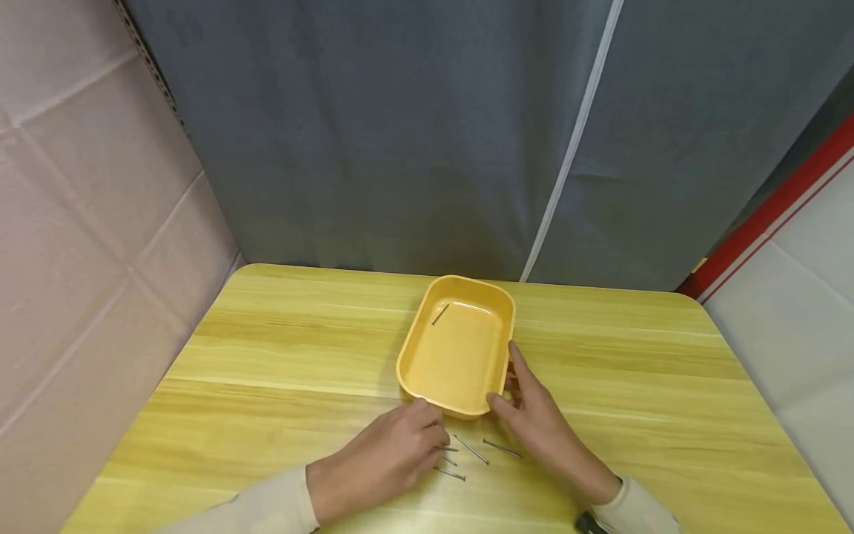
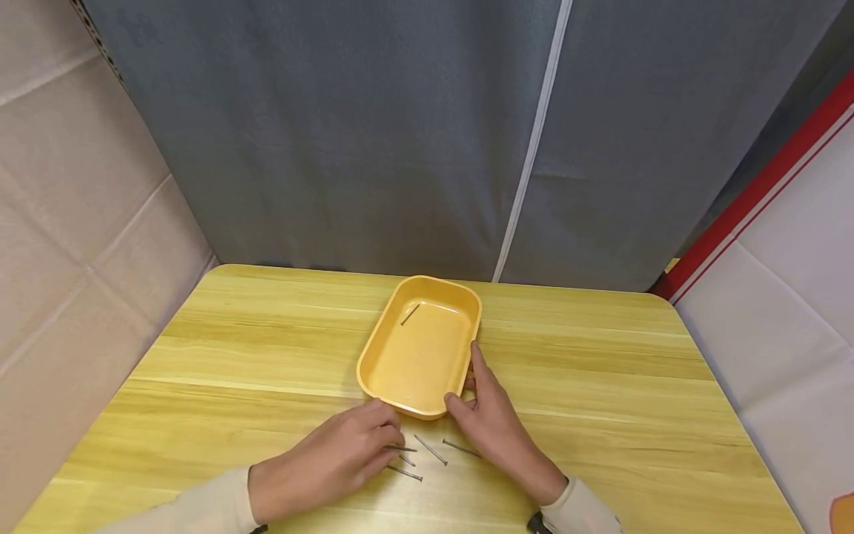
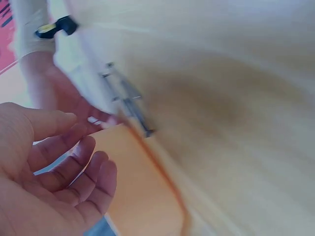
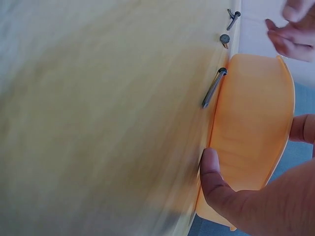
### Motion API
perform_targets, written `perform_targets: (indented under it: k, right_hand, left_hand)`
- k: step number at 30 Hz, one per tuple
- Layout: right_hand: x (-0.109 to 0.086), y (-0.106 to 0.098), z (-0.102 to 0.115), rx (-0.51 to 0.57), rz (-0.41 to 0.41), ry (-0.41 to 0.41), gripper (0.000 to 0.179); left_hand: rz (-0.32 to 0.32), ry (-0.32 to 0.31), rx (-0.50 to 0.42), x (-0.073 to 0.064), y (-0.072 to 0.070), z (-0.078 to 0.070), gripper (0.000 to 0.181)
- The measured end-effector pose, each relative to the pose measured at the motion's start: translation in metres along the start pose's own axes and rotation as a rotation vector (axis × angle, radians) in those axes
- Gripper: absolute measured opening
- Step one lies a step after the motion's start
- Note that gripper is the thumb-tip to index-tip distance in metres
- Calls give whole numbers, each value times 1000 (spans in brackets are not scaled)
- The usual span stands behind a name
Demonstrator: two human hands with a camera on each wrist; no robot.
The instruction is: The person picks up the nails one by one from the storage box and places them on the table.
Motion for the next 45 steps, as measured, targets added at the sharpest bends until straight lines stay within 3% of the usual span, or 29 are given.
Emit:
perform_targets:
  k: [5,11,17,23,31,37,45]
  right_hand:
    - [0,1,0,-12,-6,0,94]
    - [0,2,2,5,-7,-7,94]
    - [2,4,-1,19,0,-22,95]
    - [2,4,-2,10,-21,-101,94]
    - [2,4,2,18,-3,-9,94]
    - [3,5,3,17,-5,8,95]
    - [3,5,1,10,-5,20,94]
  left_hand:
    - [28,-87,-160,10,-17,5,6]
    - [4,-155,-198,19,-27,14,5]
    - [-51,-191,-135,32,-29,30,5]
    - [-47,-238,-77,51,-21,54,6]
    - [-12,-282,64,73,-9,80,6]
    - [19,-306,90,82,-2,93,5]
    - [46,-310,169,95,7,105,24]
Point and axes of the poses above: each hand's wrist, its own x-axis towards the middle knuckle, its own y-axis out of the palm, z = x × y, the point moved 6 cm from there along x, towards the middle knuckle, and after that the axes turned 2 degrees about -z, right-handed, at the moved point
